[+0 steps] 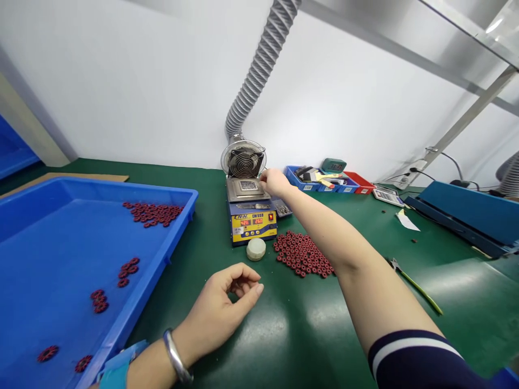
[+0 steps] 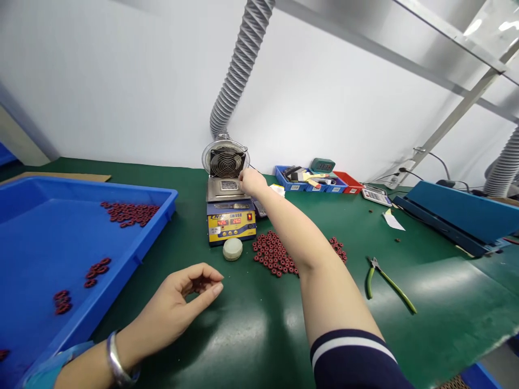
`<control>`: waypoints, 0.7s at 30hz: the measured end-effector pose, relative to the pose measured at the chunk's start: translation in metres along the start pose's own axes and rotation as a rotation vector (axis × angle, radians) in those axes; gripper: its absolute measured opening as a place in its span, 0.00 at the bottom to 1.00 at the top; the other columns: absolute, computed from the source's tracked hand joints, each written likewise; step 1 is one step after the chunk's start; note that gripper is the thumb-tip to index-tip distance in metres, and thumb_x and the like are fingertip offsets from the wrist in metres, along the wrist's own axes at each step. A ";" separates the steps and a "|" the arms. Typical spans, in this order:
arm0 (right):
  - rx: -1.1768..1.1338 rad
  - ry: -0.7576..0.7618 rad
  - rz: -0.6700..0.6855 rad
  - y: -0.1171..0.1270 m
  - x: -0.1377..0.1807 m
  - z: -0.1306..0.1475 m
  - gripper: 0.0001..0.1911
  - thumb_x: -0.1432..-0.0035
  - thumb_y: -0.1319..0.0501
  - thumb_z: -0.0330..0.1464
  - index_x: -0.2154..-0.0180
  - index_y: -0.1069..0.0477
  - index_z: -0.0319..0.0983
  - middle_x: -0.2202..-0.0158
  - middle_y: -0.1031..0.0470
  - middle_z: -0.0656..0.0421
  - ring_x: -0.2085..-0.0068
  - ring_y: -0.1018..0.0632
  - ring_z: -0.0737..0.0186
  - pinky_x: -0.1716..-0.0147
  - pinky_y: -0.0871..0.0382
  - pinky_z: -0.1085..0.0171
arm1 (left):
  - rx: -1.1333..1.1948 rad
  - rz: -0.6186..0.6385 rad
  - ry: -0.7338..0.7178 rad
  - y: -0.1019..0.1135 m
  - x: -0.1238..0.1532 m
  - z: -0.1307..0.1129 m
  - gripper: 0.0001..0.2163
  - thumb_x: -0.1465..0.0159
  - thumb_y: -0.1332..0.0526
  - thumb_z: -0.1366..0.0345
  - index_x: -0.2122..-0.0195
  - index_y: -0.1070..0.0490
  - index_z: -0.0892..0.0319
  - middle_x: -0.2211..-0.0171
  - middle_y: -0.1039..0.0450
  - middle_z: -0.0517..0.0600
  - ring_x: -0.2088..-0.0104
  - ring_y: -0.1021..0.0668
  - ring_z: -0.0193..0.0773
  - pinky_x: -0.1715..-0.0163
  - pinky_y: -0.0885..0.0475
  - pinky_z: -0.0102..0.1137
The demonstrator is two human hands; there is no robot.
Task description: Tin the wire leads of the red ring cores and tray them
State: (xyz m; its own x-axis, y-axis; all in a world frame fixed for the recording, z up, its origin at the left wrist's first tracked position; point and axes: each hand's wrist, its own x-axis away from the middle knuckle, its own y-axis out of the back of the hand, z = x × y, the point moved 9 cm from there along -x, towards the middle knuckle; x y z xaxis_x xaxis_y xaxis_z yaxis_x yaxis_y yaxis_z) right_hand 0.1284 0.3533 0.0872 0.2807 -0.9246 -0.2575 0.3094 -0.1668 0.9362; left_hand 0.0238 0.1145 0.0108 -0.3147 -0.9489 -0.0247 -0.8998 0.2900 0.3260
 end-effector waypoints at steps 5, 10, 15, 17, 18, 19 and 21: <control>-0.021 -0.009 0.004 -0.007 -0.002 0.001 0.07 0.47 0.41 0.27 0.67 0.25 0.36 0.64 0.23 0.51 0.60 0.24 0.56 0.58 0.32 0.61 | 0.004 0.008 0.007 -0.001 -0.001 -0.001 0.08 0.41 0.42 0.60 0.68 0.31 0.60 0.75 0.33 0.46 0.73 0.31 0.35 0.70 0.33 0.30; -0.138 -0.023 -0.027 0.003 0.001 -0.002 0.05 0.49 0.39 0.25 0.68 0.25 0.35 0.66 0.23 0.52 0.61 0.24 0.58 0.57 0.33 0.61 | 0.006 0.010 0.006 0.000 -0.001 0.000 0.09 0.41 0.42 0.60 0.69 0.31 0.60 0.75 0.34 0.46 0.73 0.31 0.35 0.70 0.33 0.31; -0.391 -0.037 -0.065 0.017 0.029 -0.005 0.06 0.45 0.40 0.29 0.67 0.26 0.32 0.69 0.23 0.54 0.67 0.24 0.64 0.63 0.30 0.63 | 0.022 -0.009 -0.003 0.002 -0.003 0.002 0.09 0.42 0.41 0.60 0.69 0.31 0.60 0.75 0.33 0.46 0.73 0.31 0.34 0.70 0.34 0.31; -0.503 -0.032 -0.036 0.014 0.053 0.001 0.07 0.44 0.41 0.31 0.66 0.27 0.33 0.71 0.23 0.56 0.71 0.24 0.67 0.67 0.29 0.65 | 0.050 -0.029 0.012 0.003 -0.004 0.005 0.09 0.42 0.40 0.60 0.68 0.31 0.61 0.75 0.33 0.46 0.73 0.31 0.34 0.70 0.34 0.31; -0.595 -0.036 -0.008 0.009 0.068 0.005 0.08 0.44 0.41 0.32 0.67 0.27 0.33 0.72 0.23 0.56 0.72 0.24 0.68 0.69 0.28 0.66 | 0.079 -0.040 0.023 0.004 -0.005 0.006 0.09 0.43 0.40 0.60 0.68 0.31 0.61 0.74 0.32 0.46 0.73 0.31 0.34 0.70 0.34 0.31; -0.707 -0.045 0.025 0.004 0.085 0.010 0.08 0.45 0.40 0.33 0.67 0.27 0.34 0.72 0.23 0.57 0.73 0.24 0.69 0.70 0.28 0.66 | 0.119 -0.049 0.036 0.004 -0.005 0.008 0.10 0.43 0.39 0.60 0.67 0.31 0.61 0.74 0.31 0.46 0.73 0.30 0.34 0.70 0.34 0.31; -1.033 -0.084 0.111 -0.011 0.124 0.024 0.09 0.49 0.37 0.34 0.68 0.28 0.35 0.72 0.23 0.58 0.72 0.23 0.68 0.68 0.27 0.65 | 0.222 -0.067 0.063 0.004 -0.006 0.012 0.12 0.45 0.36 0.59 0.65 0.31 0.62 0.72 0.30 0.47 0.72 0.30 0.33 0.70 0.33 0.30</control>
State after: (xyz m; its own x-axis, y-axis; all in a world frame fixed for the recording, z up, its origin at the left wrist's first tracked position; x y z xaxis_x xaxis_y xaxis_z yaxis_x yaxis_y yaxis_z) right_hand 0.1379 0.2327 0.0509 0.3032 -0.9444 -0.1274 0.9236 0.2584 0.2831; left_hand 0.0181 0.1226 0.0012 -0.2387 -0.9708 0.0220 -0.9646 0.2397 0.1096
